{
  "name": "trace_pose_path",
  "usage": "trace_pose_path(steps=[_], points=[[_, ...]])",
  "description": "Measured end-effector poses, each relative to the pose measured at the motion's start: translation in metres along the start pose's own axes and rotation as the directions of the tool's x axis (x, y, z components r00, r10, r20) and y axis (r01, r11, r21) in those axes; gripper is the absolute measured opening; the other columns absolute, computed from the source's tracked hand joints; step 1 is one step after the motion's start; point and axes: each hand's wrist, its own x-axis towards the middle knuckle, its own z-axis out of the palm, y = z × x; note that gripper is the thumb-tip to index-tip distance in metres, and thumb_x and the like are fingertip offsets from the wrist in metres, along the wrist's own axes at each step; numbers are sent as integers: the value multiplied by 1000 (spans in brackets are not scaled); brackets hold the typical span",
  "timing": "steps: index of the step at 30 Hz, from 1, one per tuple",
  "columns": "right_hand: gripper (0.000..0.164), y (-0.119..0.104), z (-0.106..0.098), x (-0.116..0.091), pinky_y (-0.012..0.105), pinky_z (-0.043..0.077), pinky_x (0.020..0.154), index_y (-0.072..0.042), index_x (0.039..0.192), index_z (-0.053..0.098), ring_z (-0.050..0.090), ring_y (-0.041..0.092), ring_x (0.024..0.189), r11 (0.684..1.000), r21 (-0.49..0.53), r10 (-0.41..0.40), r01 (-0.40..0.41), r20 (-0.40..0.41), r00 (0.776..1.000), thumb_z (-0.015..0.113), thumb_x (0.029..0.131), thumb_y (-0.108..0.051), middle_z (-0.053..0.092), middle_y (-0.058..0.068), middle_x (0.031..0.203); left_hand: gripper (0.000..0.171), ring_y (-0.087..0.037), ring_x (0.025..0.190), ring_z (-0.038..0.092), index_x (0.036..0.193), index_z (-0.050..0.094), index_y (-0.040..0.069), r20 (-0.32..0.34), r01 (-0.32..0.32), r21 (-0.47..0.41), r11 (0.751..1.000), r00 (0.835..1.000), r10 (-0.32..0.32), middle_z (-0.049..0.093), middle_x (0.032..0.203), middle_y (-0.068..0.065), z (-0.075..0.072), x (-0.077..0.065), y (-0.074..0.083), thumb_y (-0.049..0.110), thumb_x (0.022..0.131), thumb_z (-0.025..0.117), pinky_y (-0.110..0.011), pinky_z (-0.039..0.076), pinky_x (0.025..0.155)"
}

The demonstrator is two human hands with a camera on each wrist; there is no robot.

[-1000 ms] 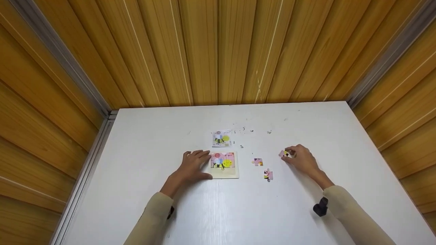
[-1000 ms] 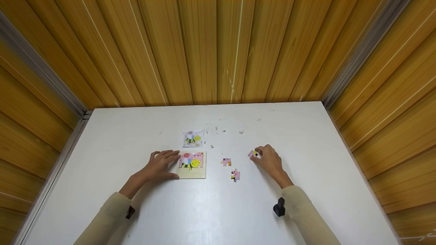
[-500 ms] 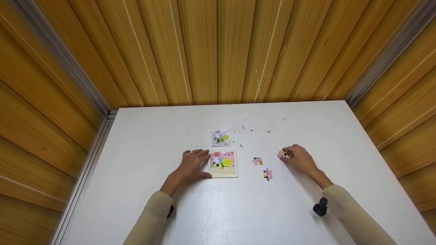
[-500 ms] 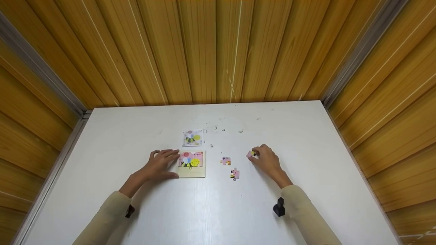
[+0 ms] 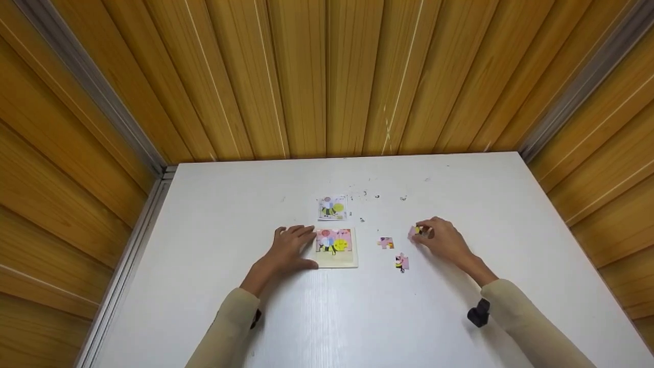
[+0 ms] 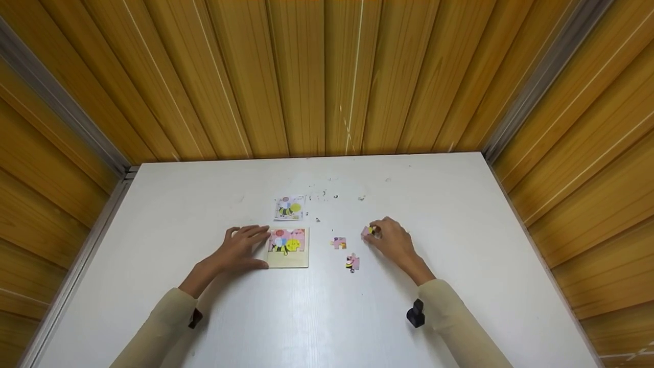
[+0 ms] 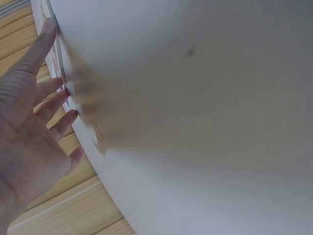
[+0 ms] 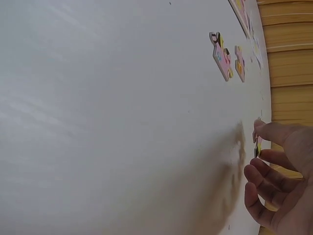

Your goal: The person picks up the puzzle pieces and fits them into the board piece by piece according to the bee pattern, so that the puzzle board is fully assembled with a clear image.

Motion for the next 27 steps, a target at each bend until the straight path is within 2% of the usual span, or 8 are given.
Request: trace_pose_path(steps=[11, 17, 27], points=[[35, -31, 13, 5, 29, 54, 70, 4, 116, 73, 69, 22, 82, 994, 73, -86, 83, 28, 996, 79, 89, -17, 72, 13, 97, 84, -40, 142, 45, 143, 57, 5, 2, -2, -13, 1000, 1000, 2, 52, 154, -14, -1, 0, 0, 48, 77, 85, -69, 29, 112], [37, -52, 26, 5, 23, 52, 67, 2, 118, 73, 68, 17, 80, 989, 111, -110, 102, 68, 992, 80, 88, -18, 72, 11, 98, 82, -39, 142, 46, 144, 58, 7, -5, -7, -9, 1000, 1000, 7, 52, 154, -13, 1, 0, 0, 48, 78, 85, -68, 30, 112], [37, -78, 52, 6, 21, 50, 71, 1, 119, 72, 63, 12, 83, 977, 165, -157, 137, 116, 981, 80, 89, -18, 69, 6, 96, 82, -39, 142, 46, 143, 58, 7, -11, -2, -5, 1000, 1000, 2, 53, 154, -13, 1, 1, 1, 47, 77, 86, -68, 30, 112]])
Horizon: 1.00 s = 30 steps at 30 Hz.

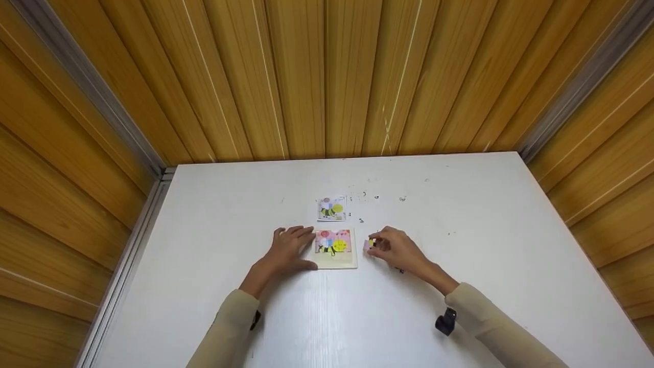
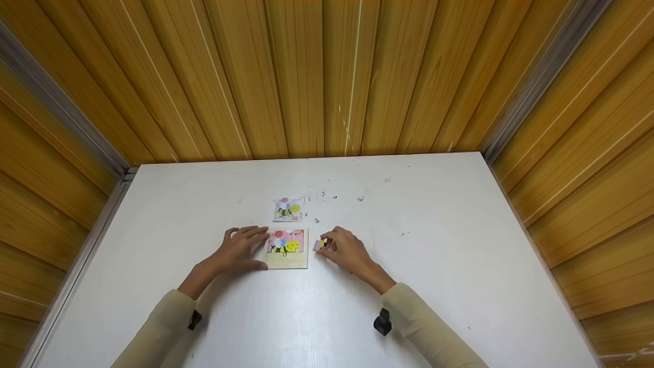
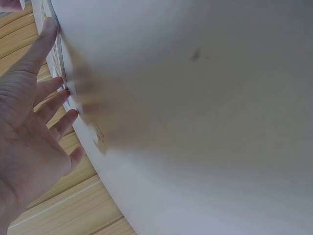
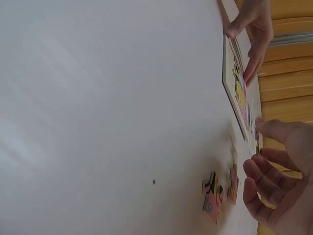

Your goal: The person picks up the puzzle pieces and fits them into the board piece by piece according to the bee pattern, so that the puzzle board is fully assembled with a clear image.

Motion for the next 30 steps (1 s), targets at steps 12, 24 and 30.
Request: trace_pose_path(steps=[12, 24, 30], points=[[41, -28, 36, 12, 22, 46, 70, -3, 121, 73, 58, 12, 82, 997, -20, -67, 68, 52, 996, 80, 89, -27, 68, 5, 97, 83, -38, 144, 44, 145, 56, 7, 23, 21, -20, 1000, 1000, -20, 51, 156, -12, -1, 0, 2, 48, 79, 84, -67, 28, 114], [43, -48, 63, 28, 27, 49, 72, -5, 123, 72, 54, 10, 82, 979, -125, -158, 164, 51, 986, 78, 90, -31, 64, 4, 103, 81, -42, 139, 48, 141, 59, 3, -15, -20, -20, 1000, 1000, 20, 55, 152, -16, 0, 0, 1, 45, 77, 86, -71, 32, 109], [39, -54, 73, 33, 30, 52, 72, -8, 122, 73, 56, 11, 81, 957, -188, -217, 220, 32, 976, 77, 90, -30, 65, 4, 102, 80, -42, 137, 49, 139, 61, 4, -27, -33, 9, 999, 999, 33, 56, 150, -16, 0, 0, 0, 46, 76, 86, -71, 34, 107]])
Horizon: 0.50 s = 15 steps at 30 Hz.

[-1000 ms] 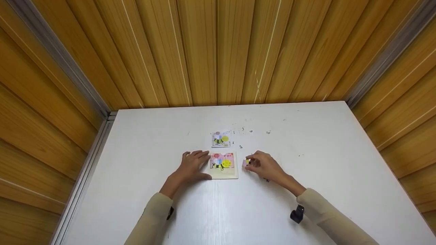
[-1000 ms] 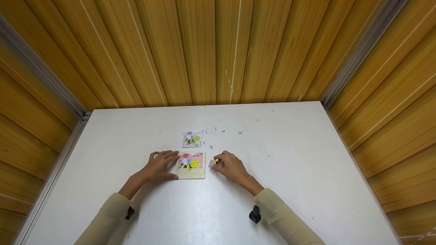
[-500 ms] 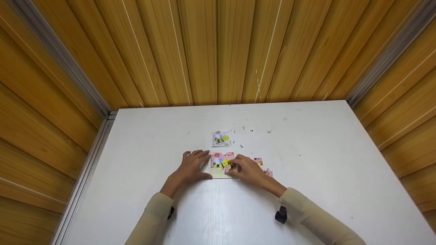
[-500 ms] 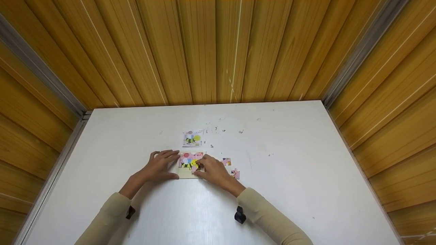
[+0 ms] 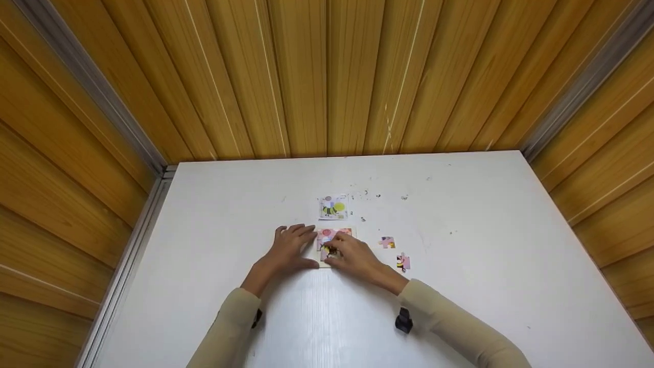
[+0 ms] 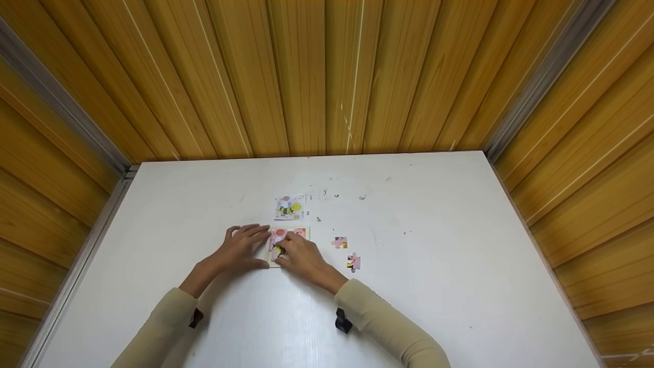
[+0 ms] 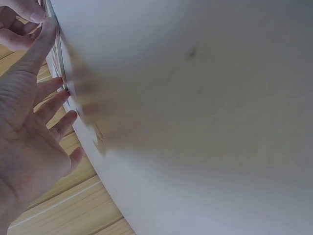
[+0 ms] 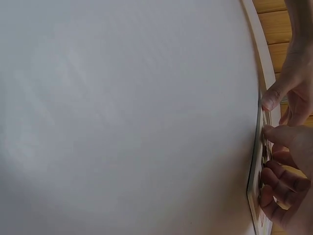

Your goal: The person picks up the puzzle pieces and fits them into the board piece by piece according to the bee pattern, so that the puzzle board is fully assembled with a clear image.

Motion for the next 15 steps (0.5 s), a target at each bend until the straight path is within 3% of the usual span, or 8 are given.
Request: trace_pose_path(steps=[15], points=[[34, 3, 0, 2, 26, 48, 71, -12, 119, 77, 56, 11, 82, 997, 47, 56, -57, 29, 998, 77, 91, -31, 64, 2, 101, 80, -43, 139, 47, 140, 60, 4, 5, -2, -21, 1000, 1000, 3, 55, 151, -16, -1, 0, 0, 46, 78, 85, -72, 30, 109]])
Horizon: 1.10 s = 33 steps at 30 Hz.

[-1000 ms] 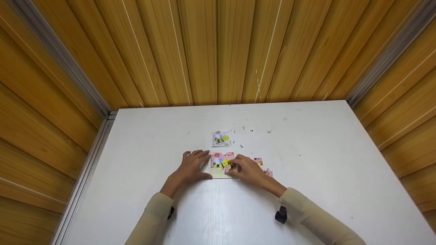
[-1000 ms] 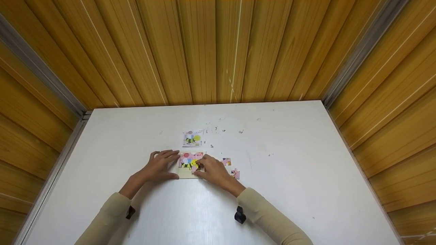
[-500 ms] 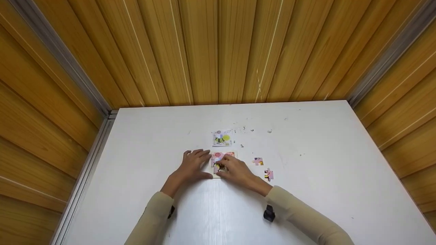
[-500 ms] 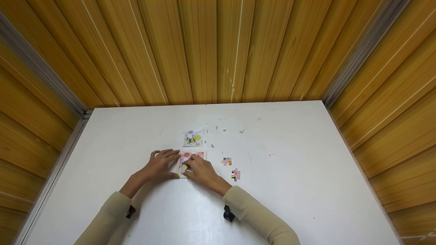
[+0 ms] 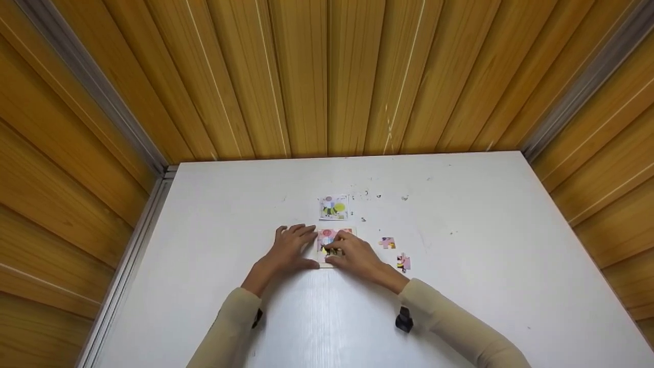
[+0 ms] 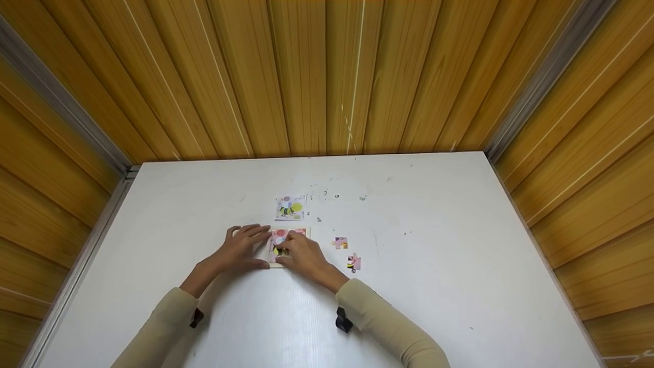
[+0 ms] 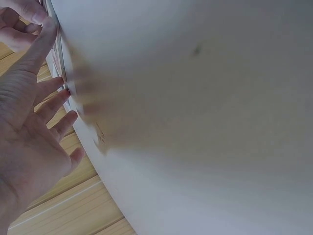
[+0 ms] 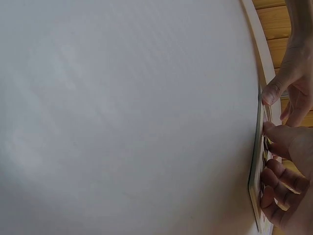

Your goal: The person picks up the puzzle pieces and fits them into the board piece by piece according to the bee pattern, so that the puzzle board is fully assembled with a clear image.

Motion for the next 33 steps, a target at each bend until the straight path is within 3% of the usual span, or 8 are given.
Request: trace_pose_path(steps=[21, 29, 33], points=[[32, 0, 2, 10, 27, 46, 69, -17, 111, 79, 55, 10, 81, 998, 31, 46, -46, 19, 999, 82, 84, -34, 65, 1, 97, 80, -42, 140, 47, 141, 60, 5, 4, 13, -1, 1000, 1000, -13, 55, 152, -15, 0, 2, 0, 46, 78, 85, -71, 30, 110], [17, -3, 3, 10, 28, 46, 70, -16, 87, 79, 53, 9, 80, 996, 53, 65, -66, 19, 998, 83, 84, -32, 63, -3, 91, 80, -42, 139, 48, 140, 61, 4, -5, 7, 2, 1000, 1000, -7, 56, 151, -15, 1, 2, 0, 46, 77, 86, -71, 32, 108], [14, 0, 0, 11, 27, 45, 71, -15, 90, 80, 52, 8, 80, 994, 94, 54, -59, 55, 997, 82, 85, -28, 64, -2, 92, 79, -42, 139, 48, 140, 61, 4, -2, 6, 2, 1000, 1000, -6, 56, 150, -15, 1, 2, -1, 46, 77, 86, -71, 32, 108]])
